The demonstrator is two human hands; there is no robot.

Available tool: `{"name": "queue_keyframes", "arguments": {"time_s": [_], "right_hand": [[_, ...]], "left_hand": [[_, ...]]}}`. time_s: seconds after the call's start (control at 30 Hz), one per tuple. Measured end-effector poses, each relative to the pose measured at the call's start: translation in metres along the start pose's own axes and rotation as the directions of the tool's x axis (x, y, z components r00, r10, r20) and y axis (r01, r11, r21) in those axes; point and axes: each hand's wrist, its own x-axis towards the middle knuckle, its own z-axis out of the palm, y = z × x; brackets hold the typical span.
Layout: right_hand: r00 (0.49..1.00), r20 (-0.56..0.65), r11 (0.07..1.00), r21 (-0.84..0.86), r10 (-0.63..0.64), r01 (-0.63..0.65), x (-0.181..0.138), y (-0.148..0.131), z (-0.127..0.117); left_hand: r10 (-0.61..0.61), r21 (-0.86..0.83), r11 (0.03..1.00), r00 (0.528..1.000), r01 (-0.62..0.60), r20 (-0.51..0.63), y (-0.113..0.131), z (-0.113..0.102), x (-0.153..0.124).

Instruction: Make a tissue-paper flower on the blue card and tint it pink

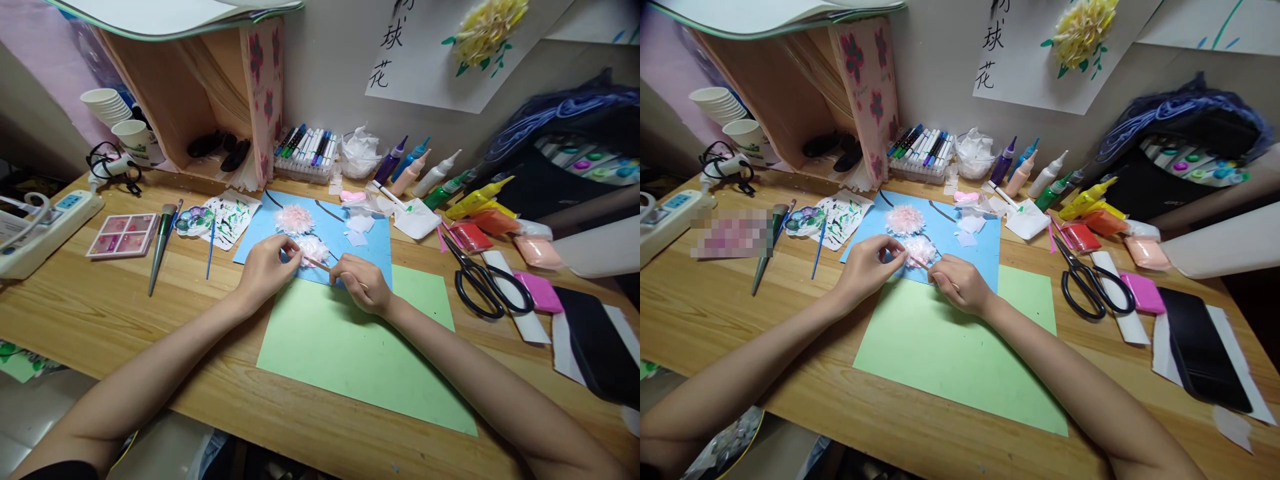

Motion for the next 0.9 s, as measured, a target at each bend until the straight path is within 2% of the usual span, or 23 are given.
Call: {"name": "queue_keyframes", "arguments": {"time_s": [0.17,0.27,0.4,0.5,0.57,0.7,0.8,0.9], "right_hand": [[0.998,-0.040,0.998,0.020,0.054,-0.053,0.002,-0.001,0.002],[0.978,-0.075,0.979,0.068,0.195,-0.190,0.011,-0.003,0.005],[0.875,-0.110,0.875,0.183,0.472,-0.449,0.038,-0.009,0.007],[0.790,-0.091,0.787,0.211,0.606,-0.579,0.063,-0.011,0.008],[0.760,-0.075,0.759,0.176,0.645,-0.627,0.078,-0.009,0.008],[0.742,-0.054,0.743,0.101,0.668,-0.661,0.097,0.002,0.010],[0.731,0.004,0.722,0.154,0.682,-0.675,0.099,0.006,0.008],[0.753,0.025,0.721,0.269,0.658,-0.639,0.090,0.003,0.000]], "left_hand": [[-0.179,-0.054,0.983,0.983,0.177,-0.035,-0.010,0.000,0.009],[-0.205,-0.021,0.979,0.979,0.205,0.004,-0.016,0.002,0.014],[-0.194,0.020,0.981,0.981,0.194,0.019,-0.020,0.003,0.017],[-0.165,0.026,0.986,0.986,0.165,0.019,-0.022,0.004,0.018],[-0.154,0.030,0.988,0.988,0.153,0.022,-0.022,0.005,0.018],[-0.146,0.056,0.988,0.989,0.145,0.014,-0.024,0.006,0.018],[-0.137,0.071,0.988,0.990,0.136,0.012,-0.024,0.006,0.017],[-0.125,0.076,0.989,0.992,0.124,0.009,-0.023,0.006,0.017]]}}
